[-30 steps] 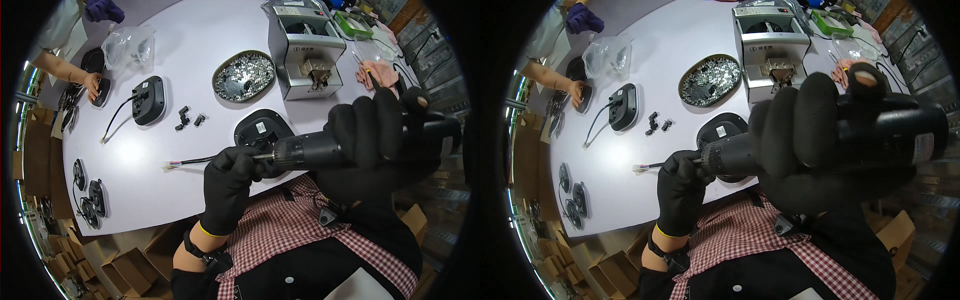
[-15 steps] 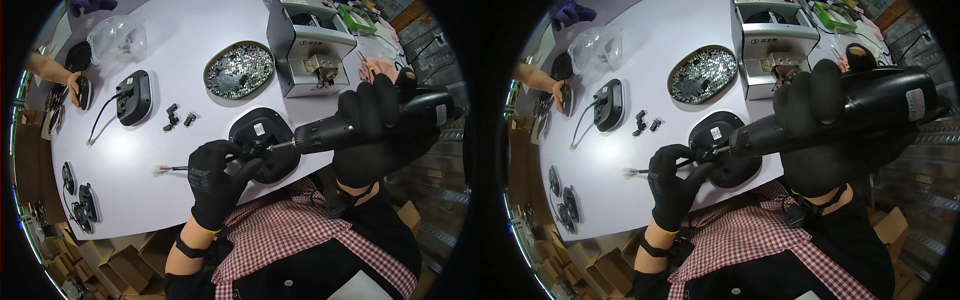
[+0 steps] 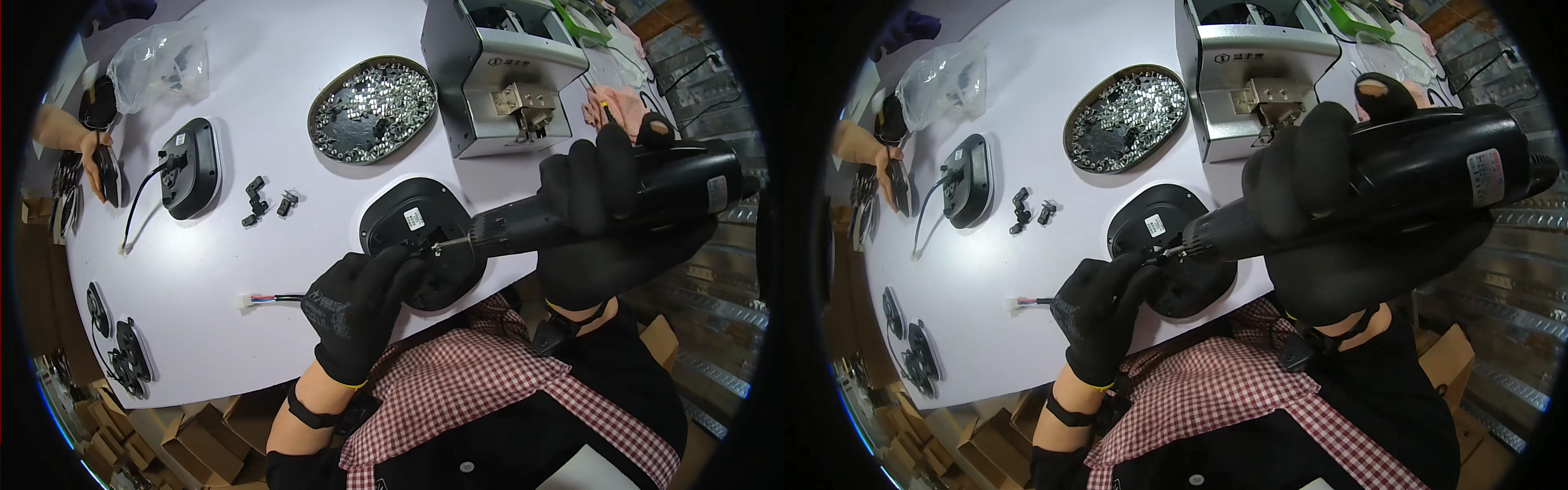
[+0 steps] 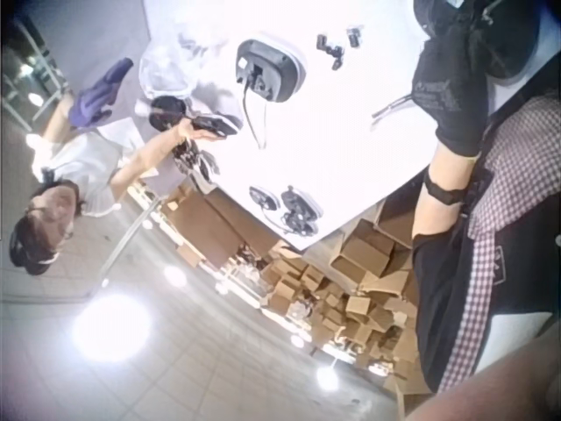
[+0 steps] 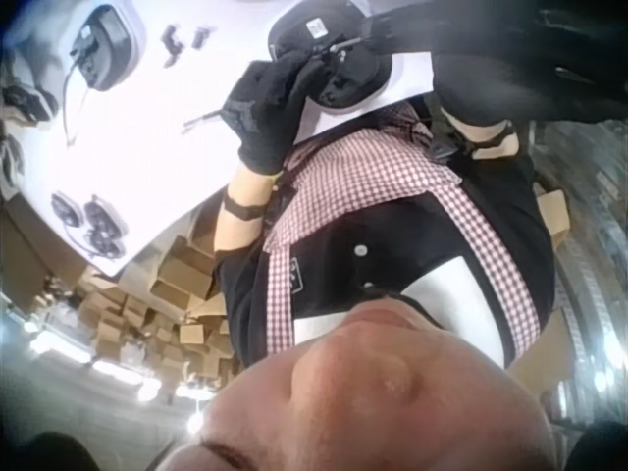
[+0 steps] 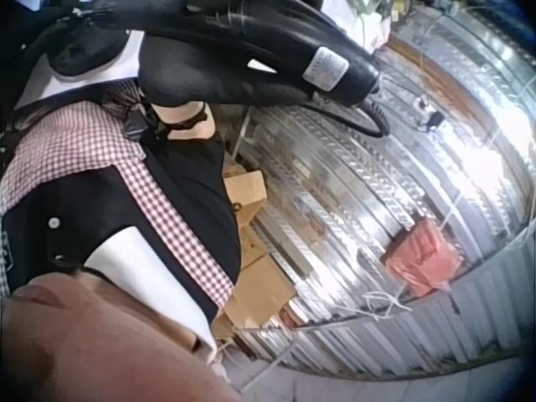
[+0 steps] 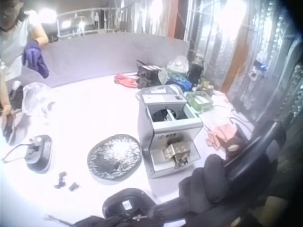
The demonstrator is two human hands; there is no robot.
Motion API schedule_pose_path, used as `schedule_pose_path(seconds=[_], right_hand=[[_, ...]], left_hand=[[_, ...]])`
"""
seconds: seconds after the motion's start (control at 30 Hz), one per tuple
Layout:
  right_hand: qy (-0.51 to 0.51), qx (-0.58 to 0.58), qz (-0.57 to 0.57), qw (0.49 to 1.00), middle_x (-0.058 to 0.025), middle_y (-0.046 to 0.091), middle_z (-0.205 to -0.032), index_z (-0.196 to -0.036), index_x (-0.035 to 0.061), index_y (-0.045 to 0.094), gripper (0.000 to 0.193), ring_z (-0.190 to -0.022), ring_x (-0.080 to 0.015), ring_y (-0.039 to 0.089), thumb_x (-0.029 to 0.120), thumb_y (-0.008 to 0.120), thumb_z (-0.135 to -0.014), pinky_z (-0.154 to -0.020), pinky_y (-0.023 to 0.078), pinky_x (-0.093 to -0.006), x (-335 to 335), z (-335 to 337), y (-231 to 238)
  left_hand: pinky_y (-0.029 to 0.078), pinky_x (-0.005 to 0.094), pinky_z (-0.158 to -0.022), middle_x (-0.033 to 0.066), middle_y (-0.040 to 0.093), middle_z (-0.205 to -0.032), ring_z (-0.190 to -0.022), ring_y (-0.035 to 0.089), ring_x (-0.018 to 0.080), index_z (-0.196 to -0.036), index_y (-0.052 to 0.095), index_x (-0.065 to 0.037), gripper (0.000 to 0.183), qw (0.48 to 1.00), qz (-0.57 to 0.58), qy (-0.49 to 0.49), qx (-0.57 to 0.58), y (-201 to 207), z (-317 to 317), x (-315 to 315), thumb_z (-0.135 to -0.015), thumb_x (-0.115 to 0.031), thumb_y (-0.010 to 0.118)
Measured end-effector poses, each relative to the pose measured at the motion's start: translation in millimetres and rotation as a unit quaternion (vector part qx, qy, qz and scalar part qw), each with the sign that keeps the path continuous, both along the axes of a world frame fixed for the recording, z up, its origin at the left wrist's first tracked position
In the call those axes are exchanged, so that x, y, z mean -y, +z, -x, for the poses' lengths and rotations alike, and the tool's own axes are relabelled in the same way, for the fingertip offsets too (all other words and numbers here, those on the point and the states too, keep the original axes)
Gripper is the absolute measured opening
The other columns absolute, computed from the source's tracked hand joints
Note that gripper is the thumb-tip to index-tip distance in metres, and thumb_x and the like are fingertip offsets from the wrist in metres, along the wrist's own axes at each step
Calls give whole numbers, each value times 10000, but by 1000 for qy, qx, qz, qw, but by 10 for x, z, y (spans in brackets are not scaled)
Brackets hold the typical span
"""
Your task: Assemble electronic housing by placing components and driving screws with an electric screwdriver.
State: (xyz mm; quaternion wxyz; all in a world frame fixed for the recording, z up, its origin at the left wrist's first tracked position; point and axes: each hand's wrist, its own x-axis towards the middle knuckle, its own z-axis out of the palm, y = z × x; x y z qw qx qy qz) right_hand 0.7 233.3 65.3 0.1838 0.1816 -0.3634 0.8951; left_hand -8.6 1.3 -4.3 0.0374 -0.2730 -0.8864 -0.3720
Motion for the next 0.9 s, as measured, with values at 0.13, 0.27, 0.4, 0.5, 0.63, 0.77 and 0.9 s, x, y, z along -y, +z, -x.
schedule_pose_path(seconds=[0.13,0.27,0.4,0.5,0.63,0.77,0.9], right_hand=[[2,8,-8,1000,36,468,-690,-1320,66,477,762,-575,-91,427,624,631,-824,-612,354,-287,-21,-7,-17],[34,-25,-36,998,27,471,-688,-1323,53,482,766,-564,-101,435,634,603,-839,-597,363,-294,-144,32,-58],[53,-37,-75,995,3,475,-681,-1323,51,490,720,-547,-112,447,613,546,-875,-559,369,-298,-86,84,-21],[60,-43,-81,994,-7,475,-664,-1319,65,504,690,-520,-119,443,602,521,-886,-523,370,-295,-96,104,-23],[75,-75,-140,984,-12,492,-652,-1293,101,537,664,-489,-128,446,617,522,-875,-486,372,-287,-110,163,-19],[67,-56,-144,986,-23,531,-679,-1286,113,542,662,-508,-135,481,617,558,-856,-504,392,-293,-96,174,-72],[116,-82,-147,979,-43,569,-721,-1311,111,513,717,-537,-152,515,630,611,-827,-516,416,-309,-144,249,-135]], left_hand=[[492,350,-533,112,659,-762,-618,630,234,-966,719,-98,205,996,85,-2,20,177,31,-66,-793,-202,758],[496,352,-537,113,655,-769,-634,632,242,-982,719,-102,210,995,41,-18,-93,59,68,-92,-794,-190,754],[497,348,-536,104,645,-759,-644,634,248,-987,718,-95,212,998,23,-27,-45,32,45,-126,-793,-173,751],[495,345,-534,102,642,-753,-641,635,248,-980,718,-87,204,999,22,-21,-25,40,28,-142,-795,-168,749],[490,346,-530,103,644,-757,-643,641,246,-973,720,-87,196,1000,23,-13,-5,36,15,-135,-796,-165,749],[489,350,-534,102,644,-760,-647,645,250,-972,721,-91,192,1000,8,-13,11,26,58,-134,-794,-158,748],[490,351,-548,105,646,-767,-651,644,262,-954,719,-91,174,999,-20,-23,23,5,87,-138,-792,-148,744]])
